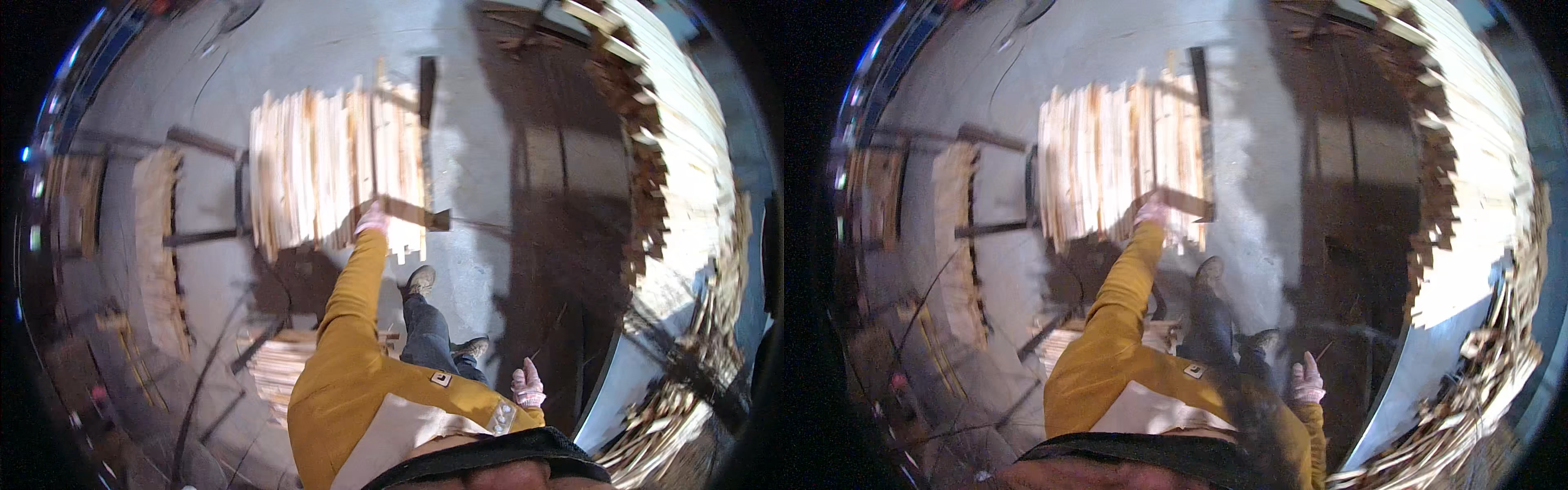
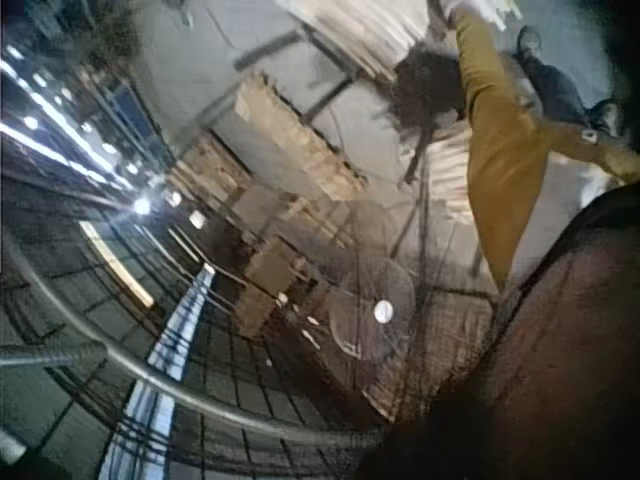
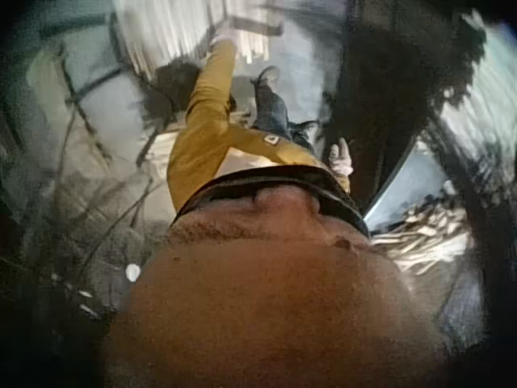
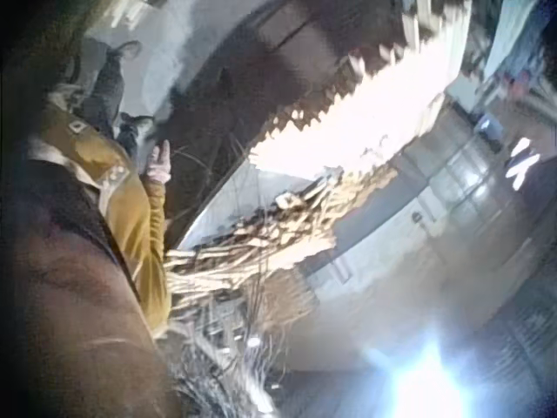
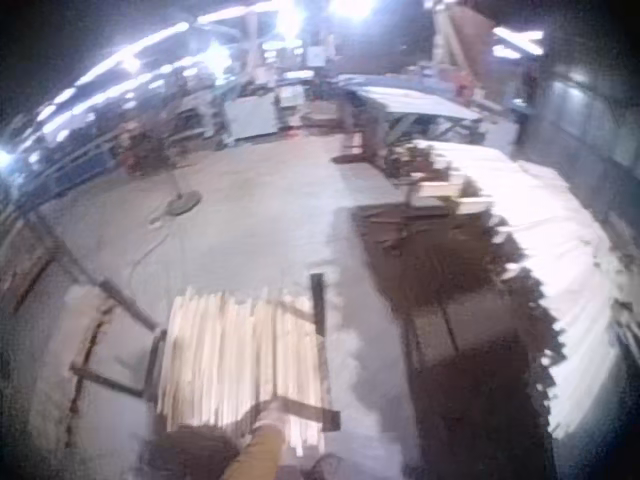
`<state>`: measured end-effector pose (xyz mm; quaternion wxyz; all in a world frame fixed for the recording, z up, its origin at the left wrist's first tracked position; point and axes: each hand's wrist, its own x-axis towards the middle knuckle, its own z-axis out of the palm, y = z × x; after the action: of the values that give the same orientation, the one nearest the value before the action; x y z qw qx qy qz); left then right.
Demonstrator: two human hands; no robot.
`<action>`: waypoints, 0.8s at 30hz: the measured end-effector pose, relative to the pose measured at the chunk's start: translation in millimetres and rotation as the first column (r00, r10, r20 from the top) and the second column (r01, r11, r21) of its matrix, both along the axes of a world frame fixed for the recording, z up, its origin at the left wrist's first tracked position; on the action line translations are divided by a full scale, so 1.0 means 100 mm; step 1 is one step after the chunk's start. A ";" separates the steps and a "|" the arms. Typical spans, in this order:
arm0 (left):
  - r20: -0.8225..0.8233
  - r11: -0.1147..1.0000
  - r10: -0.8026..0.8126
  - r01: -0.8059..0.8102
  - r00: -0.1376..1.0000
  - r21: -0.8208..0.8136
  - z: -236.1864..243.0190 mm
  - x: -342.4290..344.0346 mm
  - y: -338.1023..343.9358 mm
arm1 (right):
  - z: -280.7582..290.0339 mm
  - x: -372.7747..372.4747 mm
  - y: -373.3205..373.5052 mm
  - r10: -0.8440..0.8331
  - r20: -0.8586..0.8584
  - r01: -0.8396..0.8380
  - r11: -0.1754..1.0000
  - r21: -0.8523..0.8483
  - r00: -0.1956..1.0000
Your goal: The person picks up wooden planks from a disorganized pile on a metal table and places them into a neat stack. They handle the planks one by one or in small groups, repeatedly moving them from the right side of the table to the left side.
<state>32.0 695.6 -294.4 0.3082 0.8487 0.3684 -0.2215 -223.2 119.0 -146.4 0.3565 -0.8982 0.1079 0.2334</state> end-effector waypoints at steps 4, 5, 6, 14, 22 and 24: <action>0.164 0.973 -0.224 0.211 0.961 0.091 0.30 -0.04 0.00 | 0.31 -0.12 0.12 0.014 -0.304 -0.050 0.993 -0.111 0.953; 0.258 0.974 -0.227 0.217 0.939 0.069 0.41 -0.06 -0.07 | 0.83 0.15 0.39 -0.027 -0.382 -0.084 0.958 -0.273 0.924; 0.368 0.990 -0.130 0.144 0.921 -0.010 0.49 -0.24 -0.18 | 1.19 0.35 0.29 0.040 -0.353 -0.154 0.941 -0.301 0.935; 0.463 0.795 0.104 0.206 0.880 -0.571 1.30 -1.38 -2.30 | 1.60 -1.10 -2.13 -0.630 0.274 0.622 0.436 -0.650 0.727; 0.430 0.375 -0.084 0.428 0.899 -0.822 2.32 -2.16 -6.10 | 2.38 -2.38 -5.73 -0.783 0.586 0.868 -0.130 -0.478 0.206; 0.524 0.354 -0.262 0.585 0.811 -0.730 2.79 -2.53 -6.93 | 2.22 -2.48 -6.46 -0.778 0.592 0.864 -0.136 -0.485 0.209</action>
<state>-221.4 2.9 -15.6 0.6777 0.6616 -0.0866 -0.3091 -471.3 -526.8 75.9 0.0091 -0.6821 0.7132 -0.1616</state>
